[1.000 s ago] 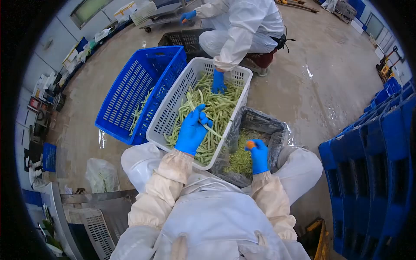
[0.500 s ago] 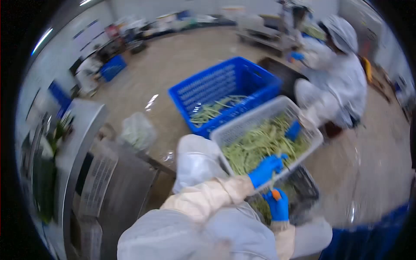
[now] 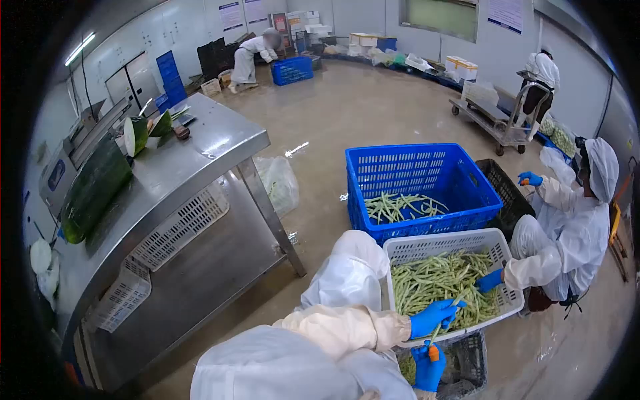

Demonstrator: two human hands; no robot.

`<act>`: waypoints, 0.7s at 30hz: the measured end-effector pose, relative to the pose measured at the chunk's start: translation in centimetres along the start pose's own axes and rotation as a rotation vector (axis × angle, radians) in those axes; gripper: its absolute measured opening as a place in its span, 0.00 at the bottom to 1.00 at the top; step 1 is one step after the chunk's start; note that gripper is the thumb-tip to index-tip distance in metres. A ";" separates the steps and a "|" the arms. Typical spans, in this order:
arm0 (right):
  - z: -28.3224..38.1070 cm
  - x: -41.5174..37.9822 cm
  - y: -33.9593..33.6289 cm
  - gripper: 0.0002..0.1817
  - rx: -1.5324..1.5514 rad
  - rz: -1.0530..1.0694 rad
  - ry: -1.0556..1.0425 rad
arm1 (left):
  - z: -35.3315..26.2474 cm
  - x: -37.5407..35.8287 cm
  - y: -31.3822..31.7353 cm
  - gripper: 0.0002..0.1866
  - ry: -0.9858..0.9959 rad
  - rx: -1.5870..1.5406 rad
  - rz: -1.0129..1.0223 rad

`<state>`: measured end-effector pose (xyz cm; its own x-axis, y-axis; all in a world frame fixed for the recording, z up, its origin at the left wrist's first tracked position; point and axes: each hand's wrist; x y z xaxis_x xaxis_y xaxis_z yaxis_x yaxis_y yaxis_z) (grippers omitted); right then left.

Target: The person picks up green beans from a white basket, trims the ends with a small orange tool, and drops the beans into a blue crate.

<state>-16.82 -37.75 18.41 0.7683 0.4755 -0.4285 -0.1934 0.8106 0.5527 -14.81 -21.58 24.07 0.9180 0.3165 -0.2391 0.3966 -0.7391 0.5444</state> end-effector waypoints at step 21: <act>-5.6 1.5 -0.8 0.11 -0.682 0.053 -0.321 | 7.3 0.2 -1.6 0.15 0.513 0.759 -0.149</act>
<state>-18.93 -35.73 13.34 0.8671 0.4817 -0.1270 -0.4899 0.8707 -0.0423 -15.26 -24.63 17.31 0.8192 0.5301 0.2189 0.5677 -0.8037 -0.1785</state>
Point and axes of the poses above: each hand's wrist, its own x-axis towards the middle knuckle, its own y-axis out of the palm, z = x × y, and after that the axes turned 12 degrees about -z, right-handed
